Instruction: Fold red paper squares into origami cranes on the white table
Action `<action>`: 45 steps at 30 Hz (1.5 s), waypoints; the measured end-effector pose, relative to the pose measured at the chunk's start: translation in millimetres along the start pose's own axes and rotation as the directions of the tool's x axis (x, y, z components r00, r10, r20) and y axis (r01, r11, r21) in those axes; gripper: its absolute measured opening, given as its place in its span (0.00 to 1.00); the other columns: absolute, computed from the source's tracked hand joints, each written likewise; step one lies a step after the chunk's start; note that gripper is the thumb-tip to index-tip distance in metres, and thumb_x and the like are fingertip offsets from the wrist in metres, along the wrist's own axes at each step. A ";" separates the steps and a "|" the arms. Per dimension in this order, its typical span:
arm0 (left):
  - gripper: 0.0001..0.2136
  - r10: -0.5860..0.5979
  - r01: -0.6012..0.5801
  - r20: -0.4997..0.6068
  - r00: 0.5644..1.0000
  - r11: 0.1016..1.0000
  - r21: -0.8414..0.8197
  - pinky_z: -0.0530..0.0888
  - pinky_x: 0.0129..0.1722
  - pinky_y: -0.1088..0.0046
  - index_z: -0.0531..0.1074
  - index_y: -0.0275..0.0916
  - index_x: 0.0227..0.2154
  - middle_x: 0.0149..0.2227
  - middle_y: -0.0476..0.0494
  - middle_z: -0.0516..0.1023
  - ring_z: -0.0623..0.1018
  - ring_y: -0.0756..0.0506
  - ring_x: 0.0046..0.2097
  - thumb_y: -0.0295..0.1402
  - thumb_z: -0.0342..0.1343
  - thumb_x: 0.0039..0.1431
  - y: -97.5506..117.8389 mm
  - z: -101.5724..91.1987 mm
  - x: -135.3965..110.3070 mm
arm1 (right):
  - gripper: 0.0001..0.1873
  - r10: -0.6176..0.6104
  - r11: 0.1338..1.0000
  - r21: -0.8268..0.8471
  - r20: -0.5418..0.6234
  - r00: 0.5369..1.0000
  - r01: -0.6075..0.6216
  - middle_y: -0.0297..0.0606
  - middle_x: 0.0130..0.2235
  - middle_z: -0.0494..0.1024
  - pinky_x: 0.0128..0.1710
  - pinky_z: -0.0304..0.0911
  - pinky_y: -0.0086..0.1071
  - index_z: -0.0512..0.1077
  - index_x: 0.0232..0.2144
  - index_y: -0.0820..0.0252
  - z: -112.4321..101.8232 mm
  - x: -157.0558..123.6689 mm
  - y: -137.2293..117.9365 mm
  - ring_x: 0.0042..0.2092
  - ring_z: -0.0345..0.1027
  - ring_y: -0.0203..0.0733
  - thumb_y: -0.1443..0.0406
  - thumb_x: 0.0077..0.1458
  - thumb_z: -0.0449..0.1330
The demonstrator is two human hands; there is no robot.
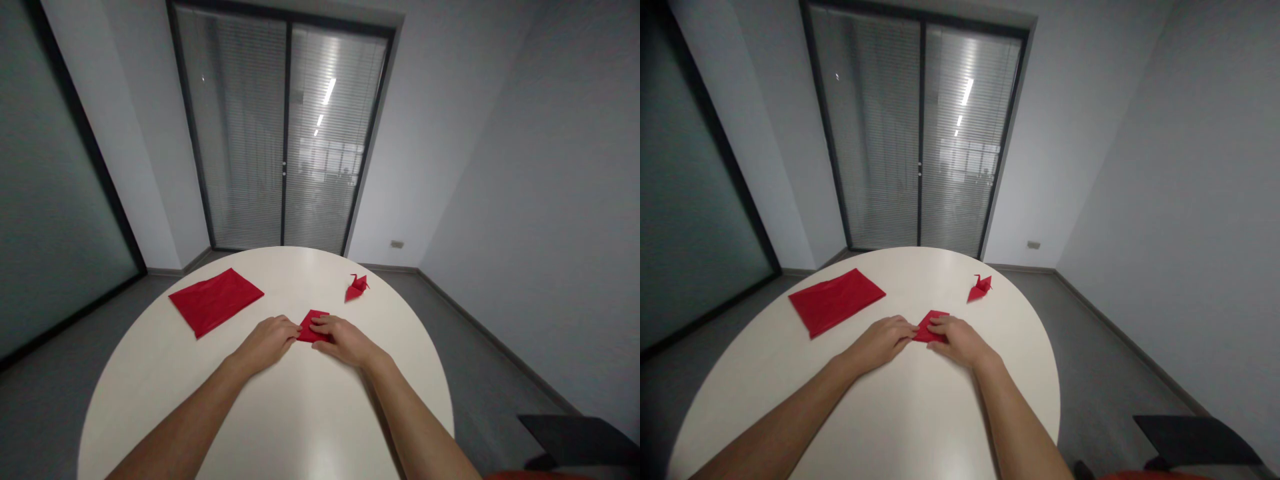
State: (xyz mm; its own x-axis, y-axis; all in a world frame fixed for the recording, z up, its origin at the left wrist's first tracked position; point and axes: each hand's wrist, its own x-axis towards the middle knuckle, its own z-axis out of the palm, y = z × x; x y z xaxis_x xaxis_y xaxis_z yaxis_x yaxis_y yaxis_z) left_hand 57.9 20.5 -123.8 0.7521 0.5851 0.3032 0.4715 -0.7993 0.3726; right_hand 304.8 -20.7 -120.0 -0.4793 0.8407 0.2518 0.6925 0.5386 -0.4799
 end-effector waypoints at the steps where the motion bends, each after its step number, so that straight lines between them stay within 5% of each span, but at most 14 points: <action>1: 0.13 -0.010 0.010 -0.003 1.000 1.000 -0.010 0.71 0.49 0.65 0.82 0.44 0.42 0.46 0.43 0.83 0.78 0.41 0.48 0.26 0.52 0.65 0.5 -0.6 -0.2 | 0.21 0.016 1.000 0.021 -0.003 1.000 -0.016 0.45 0.59 0.76 0.61 0.62 0.49 0.78 0.54 0.52 -1.6 -1.1 2.1 0.61 0.69 0.57 0.58 0.58 0.65; 12: 0.11 -0.030 0.031 -0.021 0.999 0.996 0.078 0.72 0.46 0.65 0.80 0.43 0.41 0.42 0.42 0.83 0.78 0.39 0.47 0.27 0.52 0.65 7.1 -1.7 0.7 | 0.14 0.017 0.999 -0.038 0.003 1.000 -0.016 0.38 0.52 0.82 0.53 0.66 0.41 0.82 0.46 0.49 -3.8 1.5 -6.5 0.53 0.76 0.51 0.63 0.61 0.60; 18: 0.10 -0.041 0.043 -0.029 0.999 0.995 0.093 0.72 0.47 0.65 0.79 0.41 0.43 0.45 0.41 0.82 0.79 0.39 0.47 0.27 0.53 0.65 11.3 -1.0 2.0 | 0.17 0.042 0.999 -0.029 -0.051 0.998 -0.043 0.35 0.40 0.86 0.39 0.67 0.33 0.82 0.44 0.50 -9.4 2.6 -18.7 0.37 0.78 0.44 0.67 0.60 0.56; 26: 0.09 -0.104 0.103 -0.003 0.995 0.981 0.166 0.72 0.44 0.66 0.78 0.39 0.39 0.41 0.42 0.81 0.78 0.41 0.45 0.28 0.52 0.67 14.5 -0.5 4.6 | 0.18 0.096 0.994 -0.052 -0.079 0.992 -0.100 0.38 0.46 0.83 0.46 0.66 0.35 0.78 0.50 0.54 -7.6 3.6 -13.7 0.45 0.77 0.45 0.68 0.61 0.55; 34: 0.09 -0.166 0.172 -0.082 0.983 0.982 0.072 0.72 0.46 0.66 0.77 0.39 0.38 0.41 0.44 0.81 0.77 0.41 0.47 0.29 0.51 0.68 16.4 5.3 3.2 | 0.14 0.198 0.980 0.041 -0.182 0.963 -0.194 0.42 0.43 0.81 0.43 0.65 0.34 0.72 0.51 0.58 4.8 4.5 -0.9 0.43 0.74 0.45 0.66 0.63 0.56; 45: 0.13 -0.150 0.154 -0.075 0.986 0.987 0.051 0.72 0.48 0.67 0.78 0.41 0.48 0.45 0.44 0.80 0.77 0.42 0.49 0.26 0.51 0.67 13.5 9.3 2.6 | 0.11 0.286 0.958 0.092 -0.249 0.925 -0.272 0.42 0.40 0.80 0.41 0.64 0.34 0.72 0.48 0.59 15.8 8.6 2.7 0.41 0.73 0.45 0.64 0.63 0.58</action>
State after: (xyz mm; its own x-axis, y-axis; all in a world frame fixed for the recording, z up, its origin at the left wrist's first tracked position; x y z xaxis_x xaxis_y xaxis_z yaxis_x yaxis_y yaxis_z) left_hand 70.5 10.0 -126.2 0.6361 0.7072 0.3087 0.6050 -0.7054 0.3694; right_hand 294.0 -12.8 -132.4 -0.1110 0.9459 0.3048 0.7440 0.2825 -0.6056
